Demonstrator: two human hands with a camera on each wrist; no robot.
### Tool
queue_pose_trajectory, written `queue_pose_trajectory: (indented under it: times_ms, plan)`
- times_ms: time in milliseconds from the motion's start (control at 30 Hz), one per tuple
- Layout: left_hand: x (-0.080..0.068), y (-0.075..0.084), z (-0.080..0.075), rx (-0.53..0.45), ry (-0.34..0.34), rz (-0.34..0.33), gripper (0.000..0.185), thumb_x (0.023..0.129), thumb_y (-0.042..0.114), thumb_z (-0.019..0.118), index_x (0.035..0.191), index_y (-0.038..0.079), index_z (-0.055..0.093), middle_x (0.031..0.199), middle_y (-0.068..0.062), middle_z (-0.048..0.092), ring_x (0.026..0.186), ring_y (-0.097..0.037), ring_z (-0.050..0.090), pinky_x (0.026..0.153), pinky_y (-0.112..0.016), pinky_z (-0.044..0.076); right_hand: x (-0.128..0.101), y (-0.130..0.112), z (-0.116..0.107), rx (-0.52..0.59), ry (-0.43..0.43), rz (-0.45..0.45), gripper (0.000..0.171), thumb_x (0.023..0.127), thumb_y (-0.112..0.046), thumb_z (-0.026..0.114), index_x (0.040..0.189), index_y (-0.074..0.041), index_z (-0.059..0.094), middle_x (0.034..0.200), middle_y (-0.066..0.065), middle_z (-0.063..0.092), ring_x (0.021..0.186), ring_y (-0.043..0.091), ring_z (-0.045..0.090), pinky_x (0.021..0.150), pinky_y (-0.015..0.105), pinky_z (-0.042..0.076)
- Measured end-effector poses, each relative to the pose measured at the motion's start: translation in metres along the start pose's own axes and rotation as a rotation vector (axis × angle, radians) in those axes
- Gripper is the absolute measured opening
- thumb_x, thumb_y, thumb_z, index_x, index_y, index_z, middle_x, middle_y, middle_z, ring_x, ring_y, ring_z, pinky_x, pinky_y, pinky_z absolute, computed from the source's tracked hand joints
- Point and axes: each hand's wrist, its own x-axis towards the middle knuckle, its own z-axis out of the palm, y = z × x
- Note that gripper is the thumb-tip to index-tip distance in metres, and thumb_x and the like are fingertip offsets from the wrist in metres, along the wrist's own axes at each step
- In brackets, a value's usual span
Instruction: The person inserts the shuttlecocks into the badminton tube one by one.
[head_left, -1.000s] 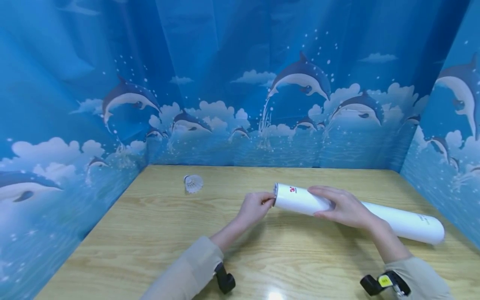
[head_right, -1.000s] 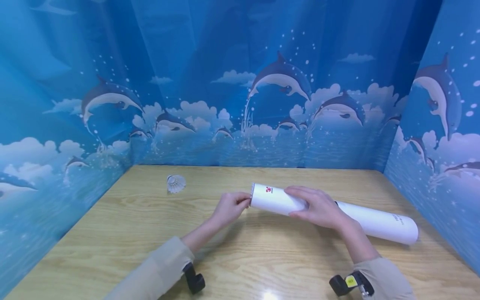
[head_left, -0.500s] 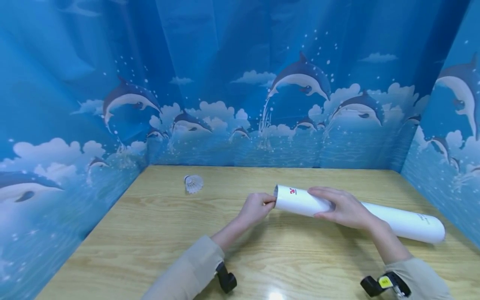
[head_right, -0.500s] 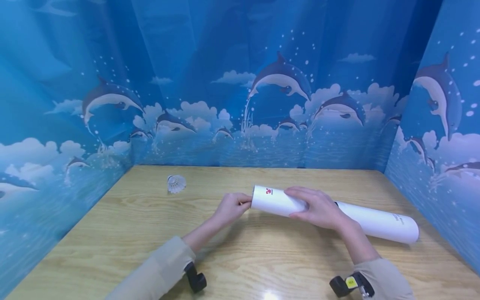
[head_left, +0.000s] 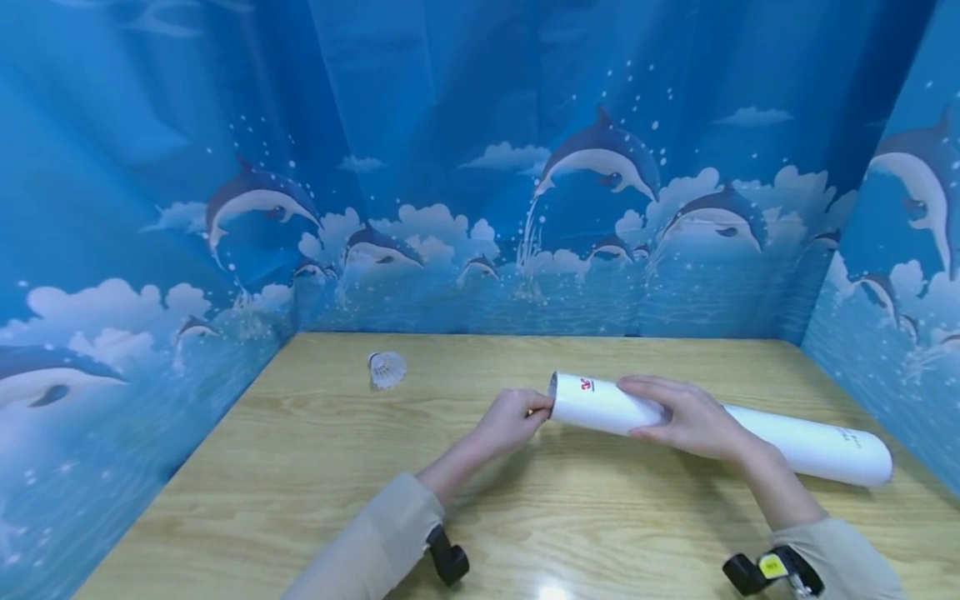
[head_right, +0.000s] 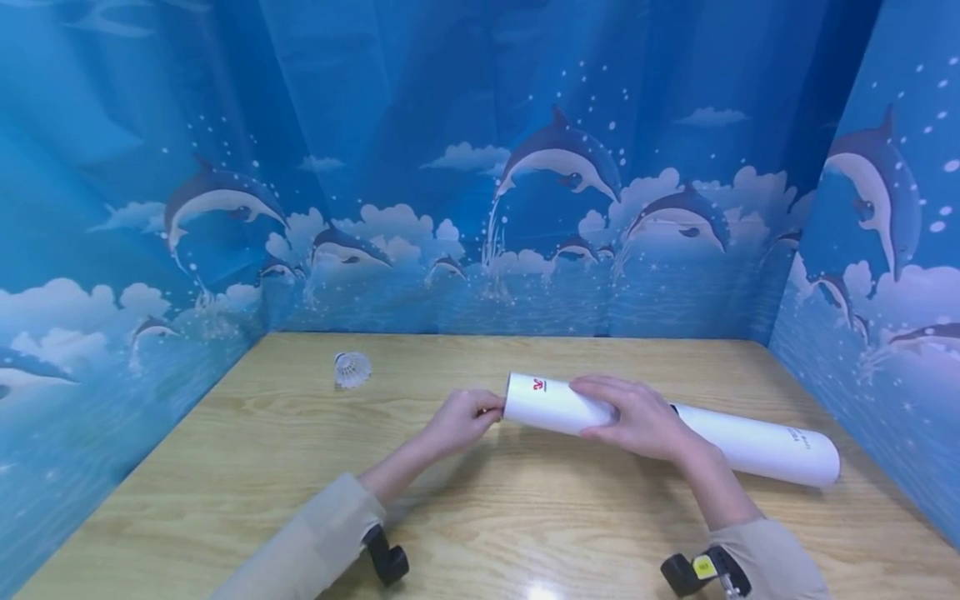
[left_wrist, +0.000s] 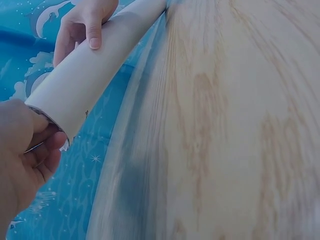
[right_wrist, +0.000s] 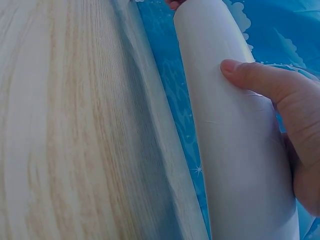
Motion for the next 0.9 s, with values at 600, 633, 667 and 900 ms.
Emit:
queue_pose_trajectory:
  times_ms: [600, 633, 667, 900]
  plan:
    - [-0.015, -0.017, -0.016, -0.129, 0.007, -0.112, 0.024, 0.095, 0.020, 0.054, 0.107, 0.005, 0.068, 0.096, -0.004, 0.069, 0.074, -0.008, 0.059, 0.057, -0.020, 0.046, 0.002, -0.004, 0.000, 0.021, -0.026, 0.046, 0.065, 0.071, -0.026, 0.080, 0.129, -0.011, 0.054, 0.128, 0.014, 0.054, 0.109, 0.038, 0.054, 0.081, 0.056, 0.045]
    - [-0.016, -0.019, -0.017, -0.130, 0.010, -0.121, 0.024, 0.095, 0.020, 0.054, 0.107, 0.005, 0.068, 0.096, -0.004, 0.069, 0.076, -0.008, 0.059, 0.057, -0.020, 0.047, 0.002, -0.005, -0.001, 0.023, -0.028, 0.048, 0.065, 0.071, -0.026, 0.080, 0.129, -0.011, 0.054, 0.128, 0.014, 0.054, 0.109, 0.038, 0.054, 0.081, 0.056, 0.045]
    - [-0.018, -0.022, -0.019, -0.131, 0.015, -0.127, 0.024, 0.095, 0.020, 0.053, 0.108, 0.004, 0.067, 0.095, -0.004, 0.069, 0.077, -0.010, 0.060, 0.058, -0.021, 0.047, 0.002, -0.005, -0.001, 0.024, -0.030, 0.050, 0.065, 0.072, -0.026, 0.080, 0.129, -0.011, 0.054, 0.128, 0.014, 0.054, 0.109, 0.038, 0.054, 0.081, 0.056, 0.046]
    - [-0.027, -0.046, -0.035, -0.103, 0.097, -0.128, 0.023, 0.095, 0.017, 0.053, 0.108, 0.003, 0.066, 0.091, -0.005, 0.069, 0.079, -0.015, 0.062, 0.059, -0.024, 0.047, 0.004, -0.006, -0.001, 0.022, -0.027, 0.050, 0.065, 0.071, -0.025, 0.080, 0.129, -0.010, 0.054, 0.128, 0.015, 0.054, 0.109, 0.038, 0.054, 0.082, 0.057, 0.045]
